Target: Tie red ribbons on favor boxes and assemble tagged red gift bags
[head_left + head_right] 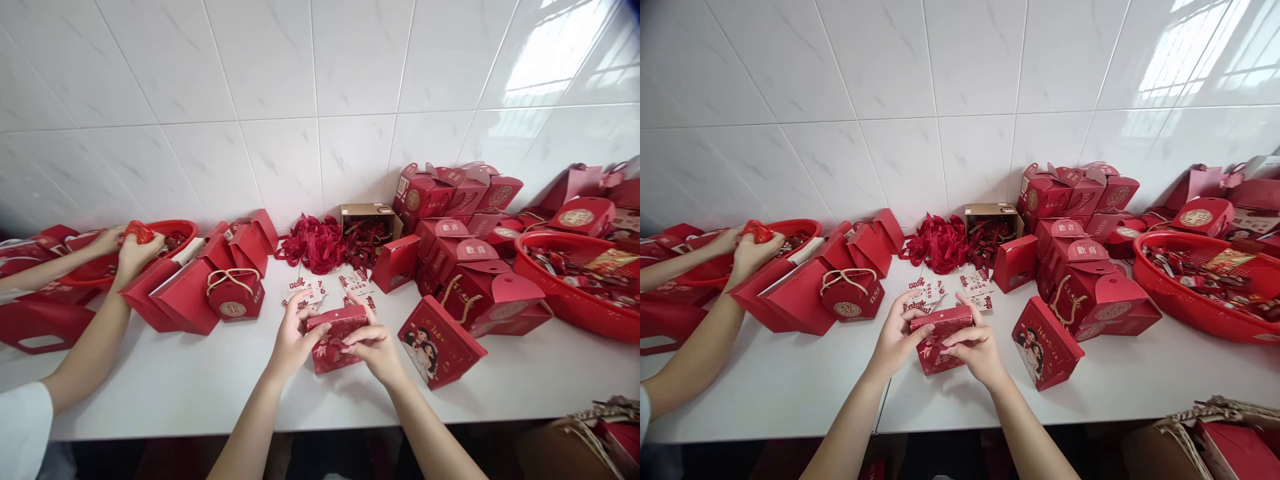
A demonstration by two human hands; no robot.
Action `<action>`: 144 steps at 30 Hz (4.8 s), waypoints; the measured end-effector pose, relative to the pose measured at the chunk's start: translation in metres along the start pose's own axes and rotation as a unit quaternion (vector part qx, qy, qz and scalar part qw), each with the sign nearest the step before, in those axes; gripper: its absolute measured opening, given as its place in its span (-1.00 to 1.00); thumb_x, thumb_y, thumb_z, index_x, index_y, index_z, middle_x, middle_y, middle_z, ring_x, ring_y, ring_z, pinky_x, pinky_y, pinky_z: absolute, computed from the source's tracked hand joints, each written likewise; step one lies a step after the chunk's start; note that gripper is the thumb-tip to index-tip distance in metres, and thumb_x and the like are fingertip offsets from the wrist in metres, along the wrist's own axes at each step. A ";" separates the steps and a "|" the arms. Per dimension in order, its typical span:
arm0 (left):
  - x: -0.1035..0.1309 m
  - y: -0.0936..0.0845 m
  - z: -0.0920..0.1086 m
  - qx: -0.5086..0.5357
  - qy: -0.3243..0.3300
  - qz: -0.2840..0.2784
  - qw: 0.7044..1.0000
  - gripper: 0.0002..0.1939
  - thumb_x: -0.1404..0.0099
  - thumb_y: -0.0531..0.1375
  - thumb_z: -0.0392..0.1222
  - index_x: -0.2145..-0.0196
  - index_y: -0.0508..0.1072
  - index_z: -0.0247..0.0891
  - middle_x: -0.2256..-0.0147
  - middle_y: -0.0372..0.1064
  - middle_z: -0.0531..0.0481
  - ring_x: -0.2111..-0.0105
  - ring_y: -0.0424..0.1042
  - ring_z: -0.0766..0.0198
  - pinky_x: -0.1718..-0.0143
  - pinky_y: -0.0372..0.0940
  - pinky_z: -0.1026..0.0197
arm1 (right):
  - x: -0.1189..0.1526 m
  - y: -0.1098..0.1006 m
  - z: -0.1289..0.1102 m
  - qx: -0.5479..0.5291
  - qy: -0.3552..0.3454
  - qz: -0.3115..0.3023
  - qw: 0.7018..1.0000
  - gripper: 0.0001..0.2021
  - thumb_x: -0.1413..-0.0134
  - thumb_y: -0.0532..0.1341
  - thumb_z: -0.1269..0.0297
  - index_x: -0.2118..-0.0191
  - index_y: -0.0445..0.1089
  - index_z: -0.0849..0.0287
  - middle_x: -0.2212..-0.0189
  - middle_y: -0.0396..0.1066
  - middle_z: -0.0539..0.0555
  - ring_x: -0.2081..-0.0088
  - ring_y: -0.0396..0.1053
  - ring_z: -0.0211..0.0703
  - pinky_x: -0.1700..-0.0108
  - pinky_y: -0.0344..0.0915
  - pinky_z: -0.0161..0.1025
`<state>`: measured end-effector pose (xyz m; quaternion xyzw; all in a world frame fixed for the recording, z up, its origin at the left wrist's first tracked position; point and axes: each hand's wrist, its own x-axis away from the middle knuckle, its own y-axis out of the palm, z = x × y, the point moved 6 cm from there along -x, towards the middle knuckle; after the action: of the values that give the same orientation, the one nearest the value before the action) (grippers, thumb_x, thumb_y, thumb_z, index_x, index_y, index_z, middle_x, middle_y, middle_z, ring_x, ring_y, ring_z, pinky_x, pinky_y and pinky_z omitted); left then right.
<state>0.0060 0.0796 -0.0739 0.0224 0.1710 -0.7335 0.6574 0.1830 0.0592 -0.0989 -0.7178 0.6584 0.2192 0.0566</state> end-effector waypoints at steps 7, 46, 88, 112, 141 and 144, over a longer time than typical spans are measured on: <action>0.010 0.015 -0.012 -0.005 0.045 0.046 0.998 -0.79 -0.32 0.22 -0.06 0.37 0.48 -0.24 0.14 0.45 -0.12 0.04 0.42 0.10 -0.05 0.25 0.11 | 0.001 -0.005 0.007 0.044 -0.037 0.091 0.994 -0.94 0.11 0.48 0.15 0.46 0.63 -0.09 -0.06 0.38 0.07 0.00 0.40 0.04 0.00 0.37 -0.04; 0.006 -0.005 0.082 0.015 0.238 0.072 0.969 -0.76 -0.25 0.29 -0.30 0.18 0.30 -0.15 0.52 0.46 0.13 0.57 0.48 0.31 0.54 0.40 0.35 | 0.033 -0.014 -0.048 0.135 -0.120 0.109 0.978 -0.69 -0.02 0.41 0.16 0.40 0.24 0.11 0.52 0.30 -0.07 0.52 0.27 -0.27 0.48 0.22 -0.32; 0.056 0.053 0.088 0.030 0.266 -0.099 0.958 -0.62 -0.21 0.25 -0.45 0.07 0.57 -0.09 0.20 0.59 -0.06 0.20 0.58 0.17 0.08 0.49 0.16 | 0.054 -0.022 -0.082 0.196 -0.173 0.077 0.962 -0.74 -0.10 0.37 0.22 0.33 0.23 0.07 0.48 0.32 -0.03 0.46 0.36 -0.20 0.43 0.36 -0.27; 0.053 0.063 0.067 0.158 0.191 -0.153 0.957 -0.85 -0.28 0.22 -0.39 0.26 0.50 -0.16 0.32 0.51 -0.09 0.20 0.45 0.16 0.12 0.42 0.10 | 0.056 -0.017 -0.092 0.260 -0.262 0.034 0.929 -0.87 -0.17 0.32 0.30 0.32 0.33 0.07 0.40 0.57 0.04 0.37 0.54 -0.11 0.28 0.42 -0.13; 0.052 0.191 0.067 0.319 -0.052 -0.103 0.941 -0.73 0.05 0.49 0.00 0.44 0.55 -0.09 0.41 0.57 0.16 0.39 0.55 0.32 0.30 0.48 0.36 | 0.239 -0.132 -0.120 0.170 -0.030 0.449 0.877 -0.12 0.40 0.54 -0.06 -0.12 0.28 0.07 -0.05 0.43 0.23 -0.08 0.41 0.15 -0.11 0.36 0.01; 0.065 0.207 0.062 0.295 -0.078 -0.141 0.942 -0.67 0.02 0.45 0.13 0.41 0.56 -0.12 0.45 0.56 0.11 0.44 0.54 0.26 0.34 0.51 0.27 | 0.255 -0.124 -0.099 0.061 -0.047 0.490 0.868 -0.28 0.25 0.46 -0.15 -0.03 0.37 0.14 0.12 0.54 0.24 0.10 0.52 0.19 0.09 0.49 0.02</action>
<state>0.2107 -0.0156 -0.0776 0.1338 -0.1031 -0.8358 0.5224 0.3365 -0.1966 -0.1350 -0.2871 0.9340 0.2118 0.0163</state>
